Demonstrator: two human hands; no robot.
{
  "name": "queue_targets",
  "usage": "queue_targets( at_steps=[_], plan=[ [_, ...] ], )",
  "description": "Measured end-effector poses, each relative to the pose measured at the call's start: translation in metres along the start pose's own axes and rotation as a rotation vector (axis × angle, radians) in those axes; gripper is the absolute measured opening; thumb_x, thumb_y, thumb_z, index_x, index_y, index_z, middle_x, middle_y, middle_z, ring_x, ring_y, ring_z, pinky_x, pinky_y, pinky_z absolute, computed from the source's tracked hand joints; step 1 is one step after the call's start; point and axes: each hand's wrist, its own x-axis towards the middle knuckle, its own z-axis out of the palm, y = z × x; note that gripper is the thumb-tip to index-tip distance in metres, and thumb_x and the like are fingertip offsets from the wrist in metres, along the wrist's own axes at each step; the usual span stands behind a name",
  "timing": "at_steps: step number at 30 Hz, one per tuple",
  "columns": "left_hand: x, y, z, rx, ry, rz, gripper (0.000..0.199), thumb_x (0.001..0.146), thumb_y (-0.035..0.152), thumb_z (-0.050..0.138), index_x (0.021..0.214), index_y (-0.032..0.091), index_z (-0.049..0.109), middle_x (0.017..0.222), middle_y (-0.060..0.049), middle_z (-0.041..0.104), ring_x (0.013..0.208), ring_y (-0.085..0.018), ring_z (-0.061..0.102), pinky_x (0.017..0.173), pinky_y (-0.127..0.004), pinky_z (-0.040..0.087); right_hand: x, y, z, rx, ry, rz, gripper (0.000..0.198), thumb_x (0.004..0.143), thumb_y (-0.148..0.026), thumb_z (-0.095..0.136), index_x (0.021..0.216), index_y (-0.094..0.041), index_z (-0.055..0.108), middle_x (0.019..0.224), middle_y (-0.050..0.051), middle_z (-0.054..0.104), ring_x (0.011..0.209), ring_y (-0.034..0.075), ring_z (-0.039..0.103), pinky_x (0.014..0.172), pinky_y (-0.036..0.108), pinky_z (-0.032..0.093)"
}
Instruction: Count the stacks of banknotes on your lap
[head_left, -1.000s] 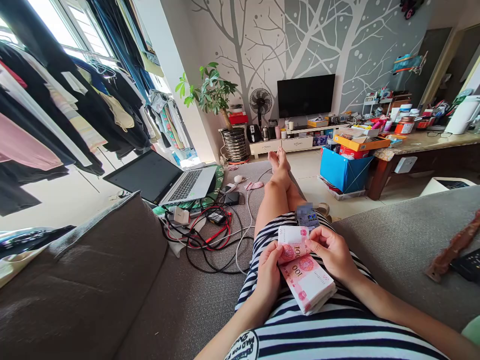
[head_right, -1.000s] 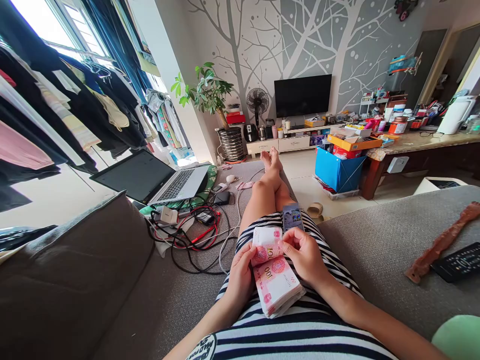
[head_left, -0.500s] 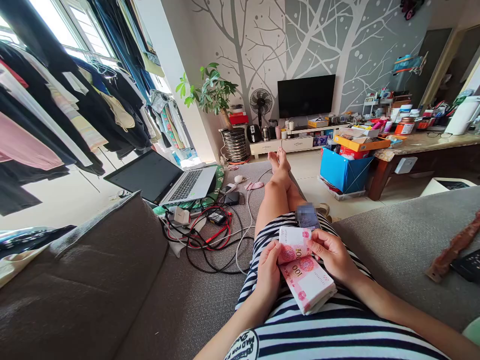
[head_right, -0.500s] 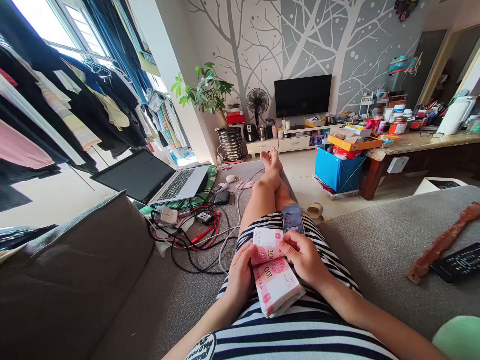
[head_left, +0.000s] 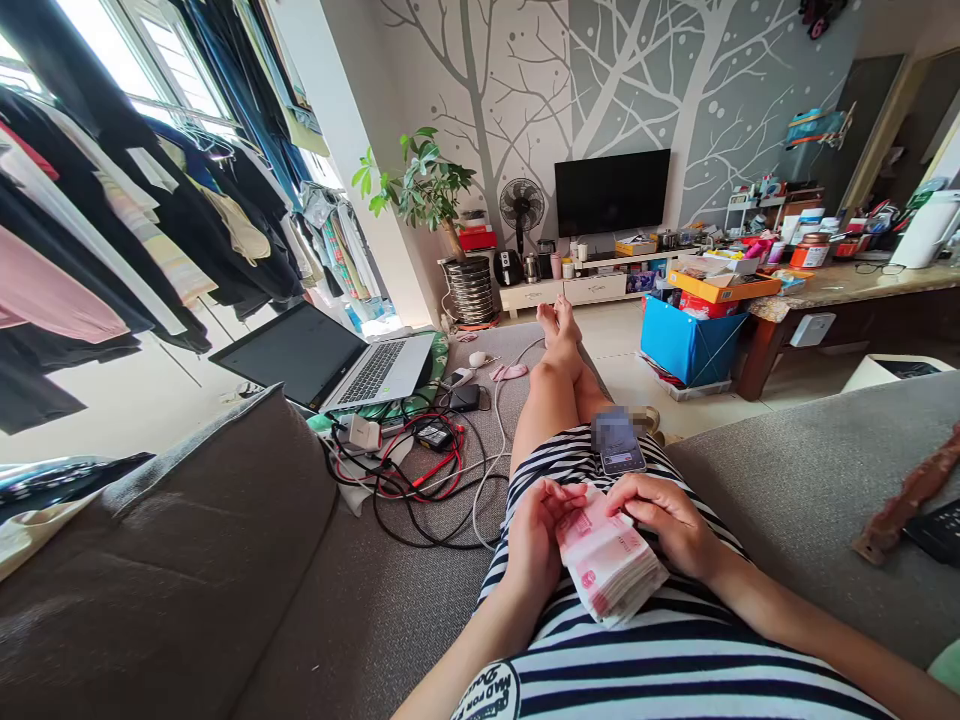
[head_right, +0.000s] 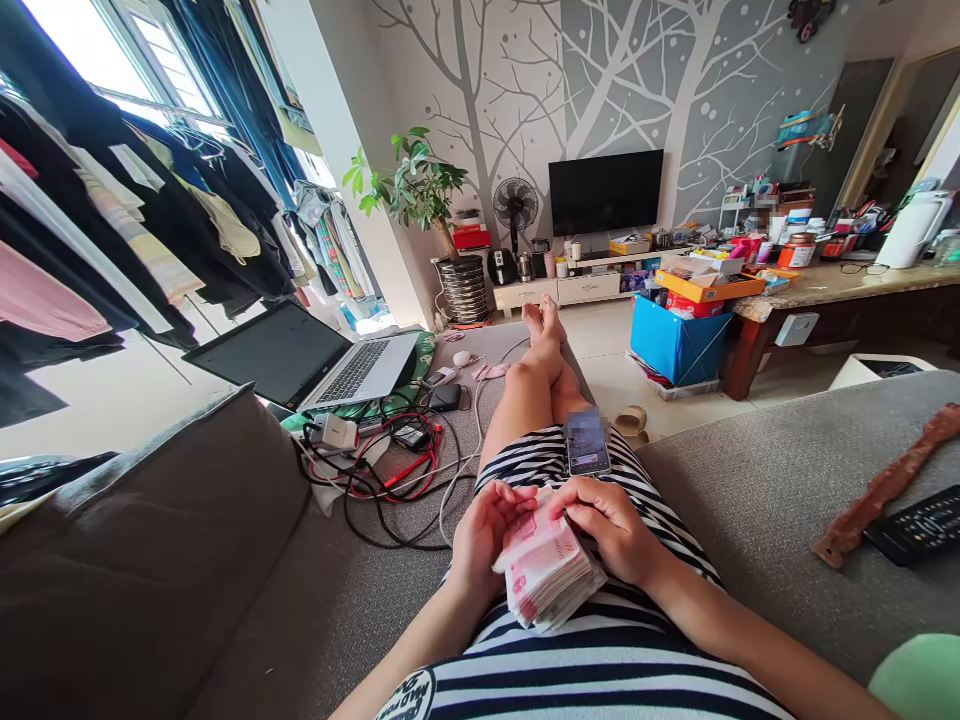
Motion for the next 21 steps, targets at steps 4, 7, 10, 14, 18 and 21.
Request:
queue_targets(
  at_steps=[4, 7, 10, 14, 18, 21],
  plan=[
    [0.003, 0.003, -0.005, -0.122, -0.037, -0.082, 0.018, 0.076, 0.030, 0.054, 0.064, 0.017, 0.052, 0.075, -0.007, 0.070, 0.066, -0.015, 0.063, 0.070, -0.028, 0.047, 0.003, 0.005, -0.001, -0.009, -0.040, -0.062, 0.022, 0.087, -0.023, 0.042, 0.090, -0.020, 0.063, 0.093, 0.004, 0.065, 0.090, 0.018, 0.058, 0.083, 0.030, 0.043],
    [0.005, 0.005, -0.006, -0.170, -0.020, -0.101, 0.017, 0.077, 0.028, 0.053, 0.064, 0.017, 0.051, 0.075, -0.007, 0.070, 0.065, -0.015, 0.063, 0.069, -0.027, 0.047, 0.006, 0.010, -0.001, -0.057, -0.061, -0.098, 0.023, 0.089, -0.022, 0.041, 0.098, -0.021, 0.063, 0.104, 0.005, 0.063, 0.099, 0.018, 0.056, 0.090, 0.032, 0.041],
    [0.007, 0.008, -0.005, -0.217, -0.019, -0.128, 0.017, 0.077, 0.026, 0.052, 0.063, 0.016, 0.051, 0.075, -0.007, 0.069, 0.065, -0.015, 0.063, 0.070, -0.029, 0.047, 0.007, 0.015, -0.001, -0.102, -0.093, -0.118, 0.027, 0.092, -0.024, 0.039, 0.108, -0.023, 0.060, 0.115, 0.006, 0.058, 0.107, 0.017, 0.053, 0.095, 0.034, 0.039],
    [0.007, 0.009, -0.004, -0.218, -0.019, -0.138, 0.018, 0.077, 0.025, 0.051, 0.062, 0.016, 0.051, 0.075, -0.008, 0.068, 0.067, -0.016, 0.063, 0.076, -0.033, 0.047, 0.007, 0.014, 0.000, -0.138, -0.128, -0.108, 0.026, 0.090, -0.030, 0.046, 0.113, -0.025, 0.056, 0.122, 0.007, 0.053, 0.115, 0.019, 0.047, 0.100, 0.036, 0.037],
    [0.000, 0.008, -0.002, -0.102, -0.110, -0.012, 0.019, 0.081, 0.030, 0.048, 0.069, 0.016, 0.054, 0.081, -0.008, 0.068, 0.078, -0.018, 0.063, 0.084, -0.035, 0.045, 0.005, 0.008, 0.002, -0.114, -0.118, -0.081, 0.025, 0.087, -0.036, 0.050, 0.107, -0.023, 0.057, 0.121, 0.008, 0.051, 0.114, 0.021, 0.046, 0.099, 0.036, 0.037],
    [-0.008, 0.007, -0.002, 0.019, -0.239, 0.090, 0.027, 0.084, 0.039, 0.043, 0.082, 0.017, 0.058, 0.094, -0.009, 0.067, 0.090, -0.021, 0.061, 0.087, -0.037, 0.043, 0.005, 0.007, 0.005, -0.015, -0.065, -0.061, 0.024, 0.088, -0.040, 0.047, 0.101, -0.021, 0.056, 0.109, 0.007, 0.056, 0.105, 0.021, 0.050, 0.095, 0.035, 0.039]
  ],
)
